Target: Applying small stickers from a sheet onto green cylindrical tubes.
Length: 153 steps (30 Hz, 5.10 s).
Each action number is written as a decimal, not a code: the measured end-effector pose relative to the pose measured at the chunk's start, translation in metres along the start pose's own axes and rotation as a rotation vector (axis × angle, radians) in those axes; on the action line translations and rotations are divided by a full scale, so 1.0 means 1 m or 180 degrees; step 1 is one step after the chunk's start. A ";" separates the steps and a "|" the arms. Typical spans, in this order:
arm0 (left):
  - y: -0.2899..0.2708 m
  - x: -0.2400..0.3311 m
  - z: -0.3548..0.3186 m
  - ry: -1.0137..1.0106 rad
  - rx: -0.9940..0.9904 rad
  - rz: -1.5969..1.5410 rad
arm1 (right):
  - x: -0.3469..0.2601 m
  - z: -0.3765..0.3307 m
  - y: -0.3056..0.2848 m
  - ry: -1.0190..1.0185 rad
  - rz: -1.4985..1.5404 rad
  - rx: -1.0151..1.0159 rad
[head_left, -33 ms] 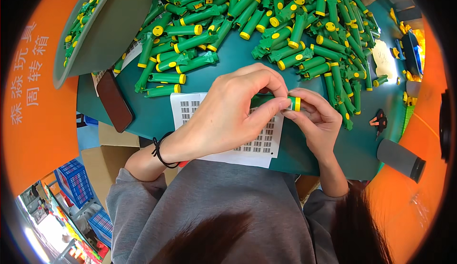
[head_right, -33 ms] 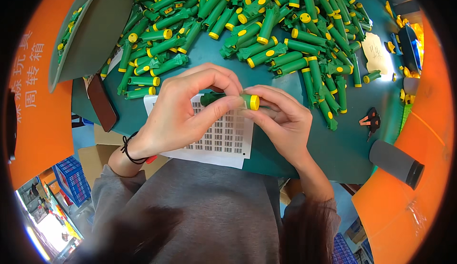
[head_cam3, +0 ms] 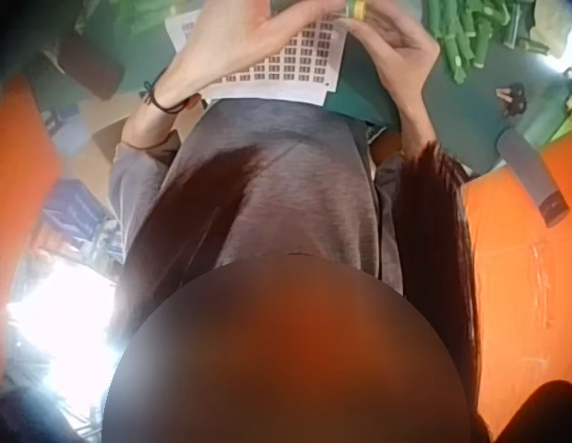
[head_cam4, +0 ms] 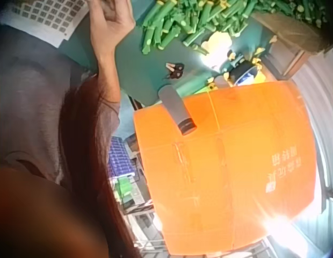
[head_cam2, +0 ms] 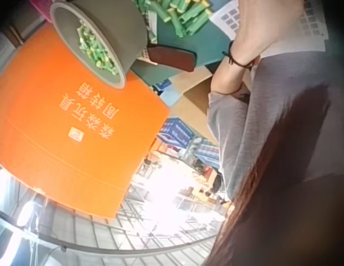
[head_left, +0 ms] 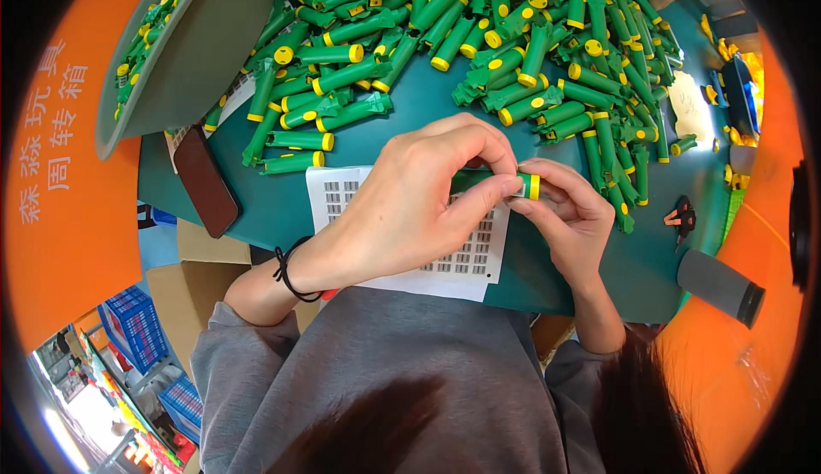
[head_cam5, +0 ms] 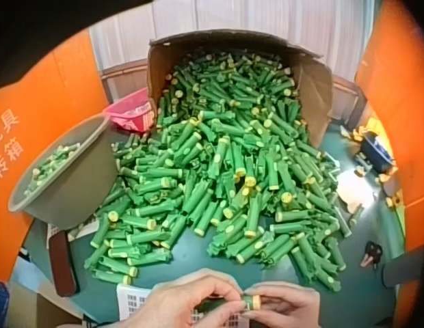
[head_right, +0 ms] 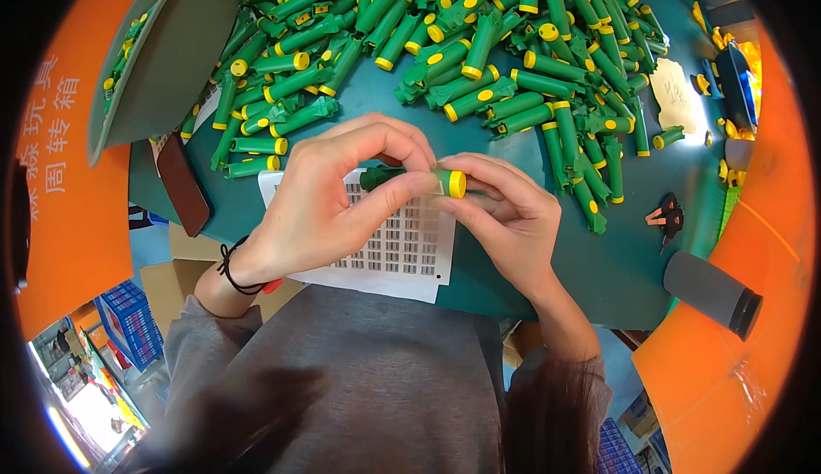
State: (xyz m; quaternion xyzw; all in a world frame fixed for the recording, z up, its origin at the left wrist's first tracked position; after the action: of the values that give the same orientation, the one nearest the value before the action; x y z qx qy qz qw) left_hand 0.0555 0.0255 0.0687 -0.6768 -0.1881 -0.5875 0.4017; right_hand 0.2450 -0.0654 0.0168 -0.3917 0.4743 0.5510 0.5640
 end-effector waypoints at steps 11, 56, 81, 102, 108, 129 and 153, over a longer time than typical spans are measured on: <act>0.006 -0.002 0.001 -0.0075 0.0142 -0.0004 | 0.001 -0.001 -0.002 0.0089 -0.0086 -0.0105; -0.042 -0.060 -0.109 -0.1285 0.1487 -0.0590 | 0.016 -0.016 -0.013 0.0831 -0.0222 0.0505; -0.037 -0.066 -0.068 -0.0867 0.0400 0.0076 | 0.008 -0.025 -0.030 0.1196 -0.0554 0.0670; -0.012 -0.064 -0.054 -0.0707 0.0814 -0.0035 | -0.004 0.013 0.020 0.0525 -0.2059 -0.1040; -0.014 -0.069 -0.050 -0.0309 0.0874 0.0592 | 0.003 0.025 0.028 0.0673 -0.1861 -0.0909; -0.016 -0.077 -0.043 0.0417 0.1176 0.1097 | 0.014 0.125 -0.023 -0.0913 -0.3349 -0.1197; 0.010 -0.038 -0.020 0.0977 0.0862 -0.0007 | -0.008 0.016 0.014 -0.0583 -0.0970 -0.0390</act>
State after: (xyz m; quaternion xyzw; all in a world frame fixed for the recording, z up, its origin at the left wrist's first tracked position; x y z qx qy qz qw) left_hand 0.0407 0.0124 0.0295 -0.5190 -0.2027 -0.6535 0.5123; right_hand 0.2332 -0.0510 0.0301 -0.4408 0.3217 0.5204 0.6568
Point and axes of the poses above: each hand's wrist, its own z-axis towards the middle knuckle, its own y-axis out of the palm, x = y × z, the point moved 1 cm from there along z, towards the middle knuckle, and after that the axes turned 7 degrees about -y, right-handed, at the moved point
